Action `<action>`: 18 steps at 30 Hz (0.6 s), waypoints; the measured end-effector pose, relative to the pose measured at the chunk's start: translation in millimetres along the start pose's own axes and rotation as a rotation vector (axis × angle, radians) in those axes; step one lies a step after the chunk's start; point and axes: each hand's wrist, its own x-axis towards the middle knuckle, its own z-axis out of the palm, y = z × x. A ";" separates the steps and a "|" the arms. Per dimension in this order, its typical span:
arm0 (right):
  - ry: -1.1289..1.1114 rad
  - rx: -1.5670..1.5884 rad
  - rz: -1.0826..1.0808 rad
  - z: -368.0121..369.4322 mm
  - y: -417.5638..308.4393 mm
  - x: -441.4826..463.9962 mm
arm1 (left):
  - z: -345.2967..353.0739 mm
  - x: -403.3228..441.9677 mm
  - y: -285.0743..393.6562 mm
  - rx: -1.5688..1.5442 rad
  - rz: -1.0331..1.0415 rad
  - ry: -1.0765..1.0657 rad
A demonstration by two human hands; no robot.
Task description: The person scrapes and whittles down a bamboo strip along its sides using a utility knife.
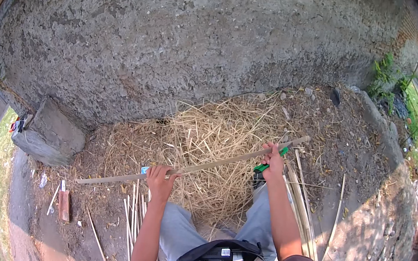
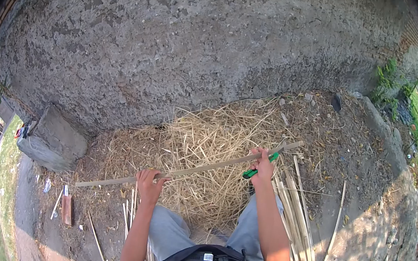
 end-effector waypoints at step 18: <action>0.012 0.010 -0.019 14.8 21.2 0.0 | -3.9 49.1 122.1 0.240 0.501 -0.533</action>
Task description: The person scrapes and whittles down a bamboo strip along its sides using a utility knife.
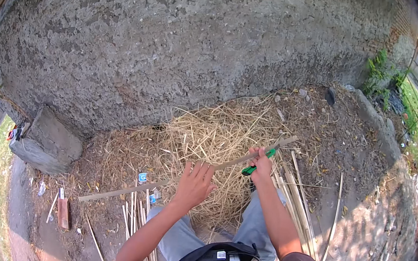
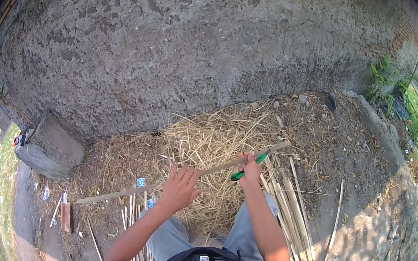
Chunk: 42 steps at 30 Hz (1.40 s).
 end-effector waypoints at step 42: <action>-0.802 -1.491 -1.038 9.5 52.7 -68.5 | 90.7 -72.2 1.0 -1.764 -1.002 -0.384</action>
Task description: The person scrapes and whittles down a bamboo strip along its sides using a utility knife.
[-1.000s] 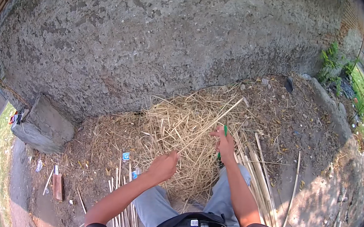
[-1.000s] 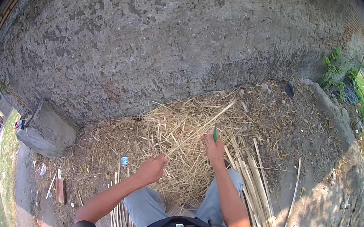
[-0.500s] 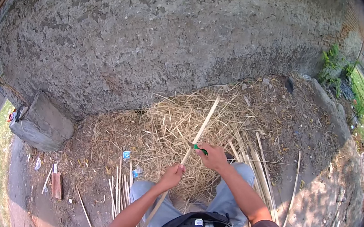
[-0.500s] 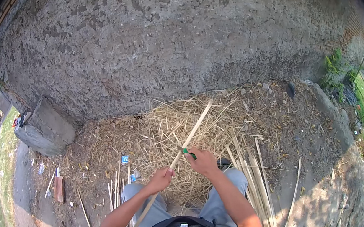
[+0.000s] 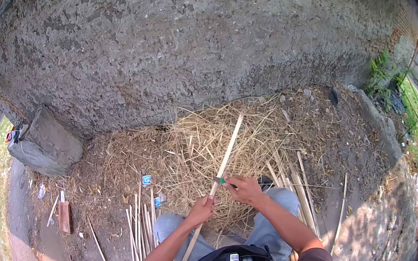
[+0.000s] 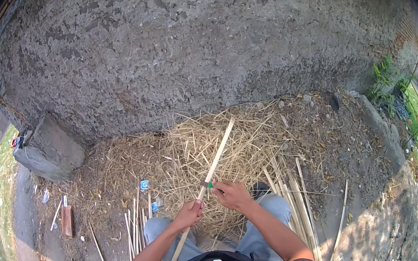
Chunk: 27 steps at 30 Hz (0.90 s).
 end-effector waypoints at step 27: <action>-0.072 0.006 -0.004 8.2 -13.5 -12.4 | 2.0 28.0 -7.0 0.040 0.098 0.083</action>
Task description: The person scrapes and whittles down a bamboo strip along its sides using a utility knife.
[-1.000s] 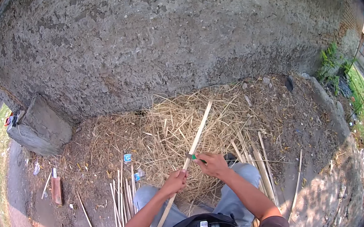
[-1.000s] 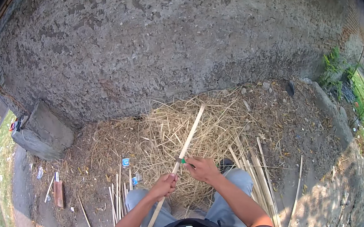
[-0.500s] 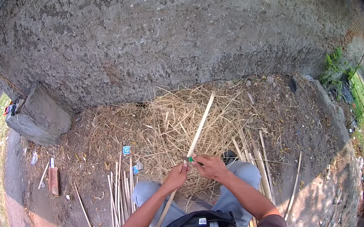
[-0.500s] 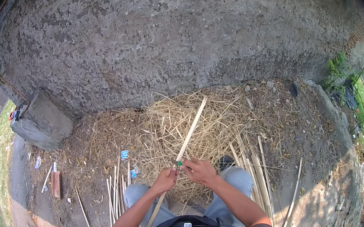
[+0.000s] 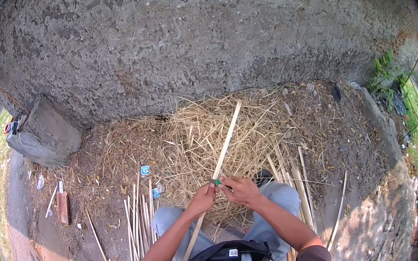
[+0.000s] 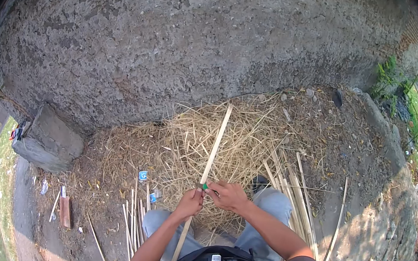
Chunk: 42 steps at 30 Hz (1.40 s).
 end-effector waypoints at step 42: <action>0.308 -0.070 0.127 -22.7 29.2 17.9 | -8.7 -46.0 -1.8 0.035 -0.087 -0.165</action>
